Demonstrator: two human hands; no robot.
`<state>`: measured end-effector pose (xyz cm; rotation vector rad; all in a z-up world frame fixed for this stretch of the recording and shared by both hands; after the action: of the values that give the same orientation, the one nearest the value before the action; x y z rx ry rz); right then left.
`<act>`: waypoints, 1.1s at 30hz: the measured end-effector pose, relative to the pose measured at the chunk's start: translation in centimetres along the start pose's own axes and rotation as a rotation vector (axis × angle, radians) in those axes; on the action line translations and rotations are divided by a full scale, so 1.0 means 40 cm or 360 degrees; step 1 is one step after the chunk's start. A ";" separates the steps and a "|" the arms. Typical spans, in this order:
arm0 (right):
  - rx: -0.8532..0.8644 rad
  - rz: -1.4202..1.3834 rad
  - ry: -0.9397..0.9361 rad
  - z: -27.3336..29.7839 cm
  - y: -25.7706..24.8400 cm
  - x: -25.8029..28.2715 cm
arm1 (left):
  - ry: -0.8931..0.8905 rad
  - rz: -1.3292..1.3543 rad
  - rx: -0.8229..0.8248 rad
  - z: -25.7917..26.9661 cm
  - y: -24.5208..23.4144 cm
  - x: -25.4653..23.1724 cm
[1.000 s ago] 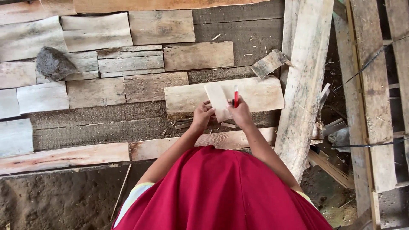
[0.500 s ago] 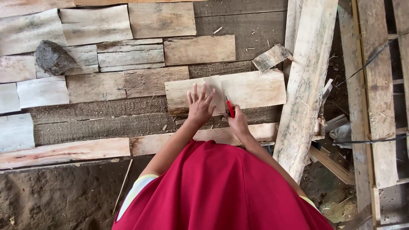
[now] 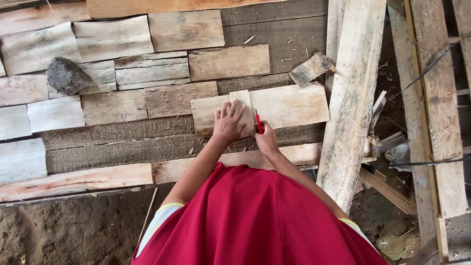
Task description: The person uses a red utility knife to scrape the surface of wooden planks arranged on a workbench. They repeatedly lift, flip, and reposition the planks while scraping off loose material. The person handles several planks one at a time, moving them around the bench during the process.
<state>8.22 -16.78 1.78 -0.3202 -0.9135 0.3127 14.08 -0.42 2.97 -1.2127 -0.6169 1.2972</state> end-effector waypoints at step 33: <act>-0.0043 0.0268 -0.0063 -0.055 -0.086 0.077 | -0.0053 -0.0251 0.0259 -0.023 -0.007 -0.004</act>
<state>12.22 -19.00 4.11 -0.4181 -0.9323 0.4634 14.95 -0.81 2.98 -0.9916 -0.6063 1.2119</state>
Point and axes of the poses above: each hand's wrist, its own z-axis away from the middle knuckle, its own y-axis out of the palm, x = y × z, the point moved 6 cm from there along -z, towards the middle knuckle, and after that the axes turned 2 degrees about -y, right-handed, at the moved point
